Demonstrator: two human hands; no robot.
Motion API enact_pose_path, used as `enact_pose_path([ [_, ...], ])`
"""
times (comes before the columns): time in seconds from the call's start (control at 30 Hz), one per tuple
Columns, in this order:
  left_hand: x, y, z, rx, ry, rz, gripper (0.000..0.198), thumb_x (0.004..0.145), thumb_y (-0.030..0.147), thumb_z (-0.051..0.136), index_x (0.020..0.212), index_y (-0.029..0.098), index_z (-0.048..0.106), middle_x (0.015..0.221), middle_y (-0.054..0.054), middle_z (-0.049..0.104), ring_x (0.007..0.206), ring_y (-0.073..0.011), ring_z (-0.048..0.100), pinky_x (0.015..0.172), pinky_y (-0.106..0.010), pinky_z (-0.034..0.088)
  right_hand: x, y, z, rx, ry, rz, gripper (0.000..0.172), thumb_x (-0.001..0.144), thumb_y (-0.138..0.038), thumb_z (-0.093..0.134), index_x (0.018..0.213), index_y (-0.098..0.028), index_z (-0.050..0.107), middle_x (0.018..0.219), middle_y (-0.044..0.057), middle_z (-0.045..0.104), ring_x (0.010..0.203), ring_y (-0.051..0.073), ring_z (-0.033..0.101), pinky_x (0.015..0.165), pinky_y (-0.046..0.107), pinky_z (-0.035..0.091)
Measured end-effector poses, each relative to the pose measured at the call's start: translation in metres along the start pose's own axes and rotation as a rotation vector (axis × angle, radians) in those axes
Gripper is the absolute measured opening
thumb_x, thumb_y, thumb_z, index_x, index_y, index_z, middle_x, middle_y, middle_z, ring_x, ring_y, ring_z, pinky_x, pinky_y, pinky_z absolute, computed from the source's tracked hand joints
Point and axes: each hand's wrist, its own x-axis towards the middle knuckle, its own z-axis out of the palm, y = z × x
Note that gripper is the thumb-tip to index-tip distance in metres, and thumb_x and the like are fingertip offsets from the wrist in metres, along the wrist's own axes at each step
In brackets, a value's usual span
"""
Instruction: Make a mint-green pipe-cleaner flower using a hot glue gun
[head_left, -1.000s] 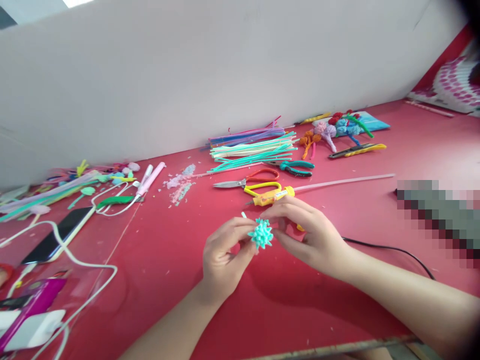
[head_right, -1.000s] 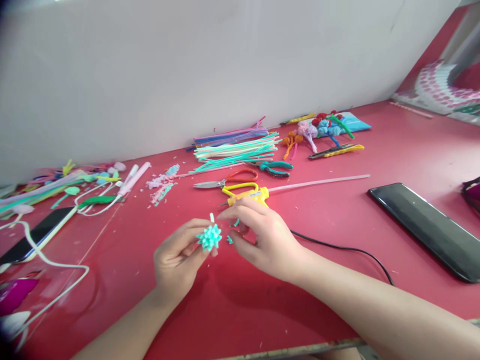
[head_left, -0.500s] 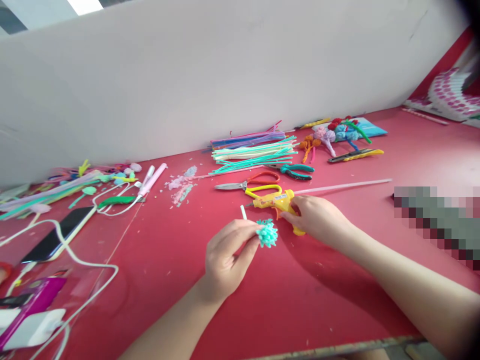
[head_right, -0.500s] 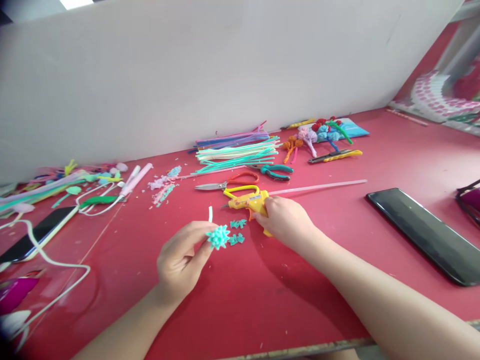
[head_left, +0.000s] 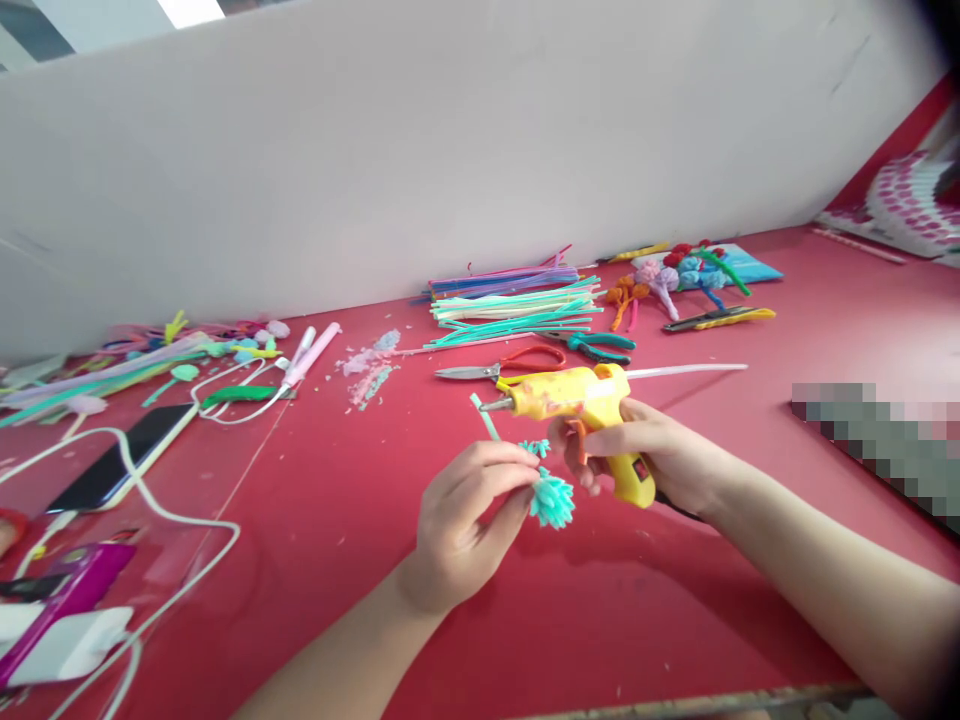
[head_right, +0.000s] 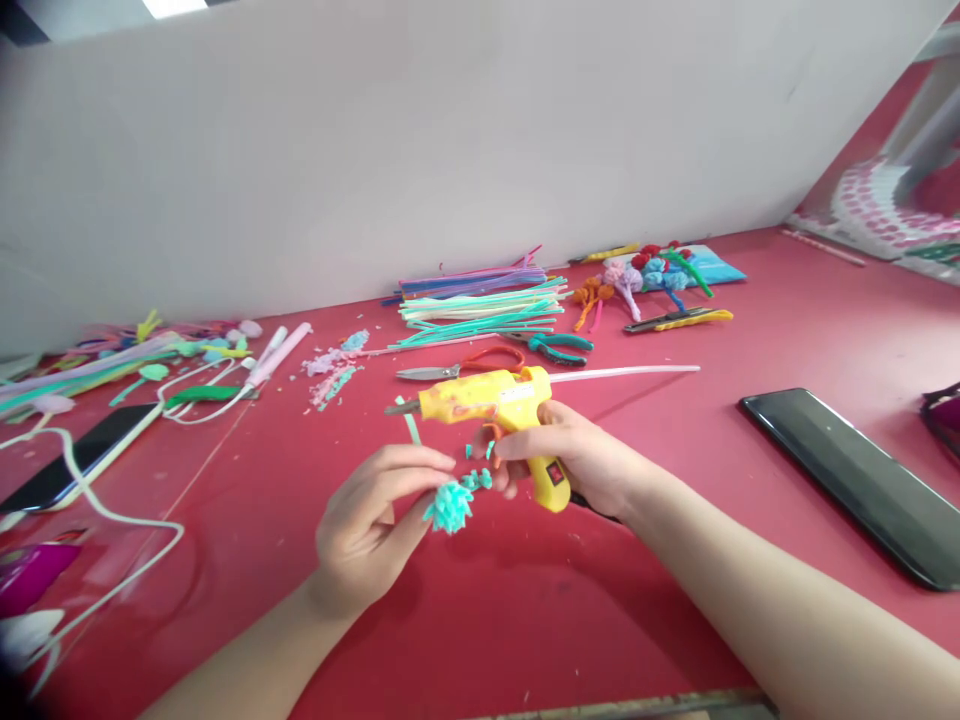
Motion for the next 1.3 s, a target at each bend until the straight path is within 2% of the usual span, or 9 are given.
enact_pose_path([
  [0.07,-0.001,-0.001,-0.001,-0.014,-0.021,0.0,0.026,0.08,0.002,0.059,0.1,0.018,0.063,0.096,-0.01,0.067,0.088,-0.0178,0.064,0.076,-0.03,0.053,-0.001,0.002,0.003,-0.053,-0.006,-0.034,0.014,0.075,-0.025,0.065,0.079,-0.012,0.065,0.065,0.004,0.063,0.055,0.012,0.055,0.058,0.025,0.041],
  [0.2,-0.004,-0.002,-0.001,-0.093,-0.054,-0.048,0.026,0.083,0.005,0.055,0.104,0.019,0.063,0.097,-0.01,0.066,0.09,-0.0187,0.063,0.078,-0.03,0.051,0.0,0.003,0.005,-0.041,0.139,-0.116,0.012,0.076,-0.026,0.067,0.079,-0.015,0.064,0.056,-0.002,0.055,0.05,0.008,0.047,0.049,0.02,0.035],
  [0.43,-0.005,0.001,0.011,-0.64,-0.018,-0.693,0.013,0.091,0.021,0.051,0.09,0.019,0.065,0.075,-0.002,0.065,0.055,-0.0095,0.06,0.049,-0.019,0.046,-0.002,0.003,0.011,0.049,0.172,-0.22,0.009,0.077,-0.023,0.069,0.081,-0.017,0.064,0.079,0.001,0.063,0.058,0.008,0.055,0.058,0.021,0.042],
  [0.6,0.004,-0.003,0.013,-1.061,-0.026,-0.912,0.015,0.088,0.023,0.056,0.078,0.015,0.064,0.065,0.001,0.061,0.045,-0.0048,0.053,0.046,-0.016,0.039,-0.004,0.002,0.017,0.172,0.14,-0.244,0.021,0.069,-0.014,0.072,0.089,-0.019,0.065,0.082,-0.002,0.059,0.066,0.008,0.054,0.064,0.019,0.044],
  [0.7,0.004,-0.007,0.01,-1.187,-0.104,-1.003,0.017,0.088,0.024,0.056,0.077,0.014,0.063,0.059,0.001,0.058,0.039,-0.0028,0.046,0.04,-0.015,0.03,-0.004,0.004,0.017,0.17,0.118,-0.257,0.016,0.071,-0.015,0.071,0.084,-0.019,0.063,0.081,-0.002,0.058,0.07,0.009,0.054,0.067,0.021,0.044],
  [0.8,0.001,-0.01,0.009,-1.256,-0.173,-1.085,0.018,0.088,0.026,0.056,0.076,0.013,0.061,0.055,0.002,0.054,0.037,-0.002,0.04,0.04,-0.015,0.026,-0.005,0.006,0.018,0.08,0.146,-0.3,0.011,0.074,-0.019,0.07,0.081,-0.019,0.061,0.082,-0.001,0.059,0.077,0.012,0.056,0.072,0.024,0.045],
  [1.03,0.003,-0.01,0.014,-1.442,-0.179,-1.183,0.015,0.086,0.021,0.057,0.074,0.012,0.058,0.055,0.004,0.05,0.035,-0.0008,0.033,0.039,-0.015,0.024,-0.01,0.004,0.025,-0.312,0.353,-0.392,0.005,0.079,-0.021,0.062,0.081,-0.021,0.058,0.078,0.0,0.06,0.081,0.017,0.058,0.071,0.028,0.047],
  [1.13,0.005,-0.008,0.016,-1.449,-0.172,-1.201,0.015,0.086,0.02,0.057,0.074,0.012,0.058,0.054,0.004,0.05,0.034,-0.0005,0.033,0.039,-0.014,0.026,-0.009,0.005,0.026,-0.496,0.422,-0.443,0.012,0.077,-0.02,0.061,0.089,-0.021,0.057,0.088,0.002,0.063,0.089,0.02,0.059,0.074,0.03,0.047],
  [1.3,0.004,-0.006,0.019,-1.448,-0.195,-1.221,0.015,0.086,0.022,0.056,0.074,0.013,0.057,0.055,0.004,0.05,0.033,-0.0001,0.033,0.039,-0.013,0.029,-0.001,0.017,0.021,-0.855,0.489,-0.643,0.012,0.076,-0.02,0.063,0.08,-0.023,0.053,0.083,0.001,0.059,0.08,0.018,0.058,0.067,0.03,0.046],
])
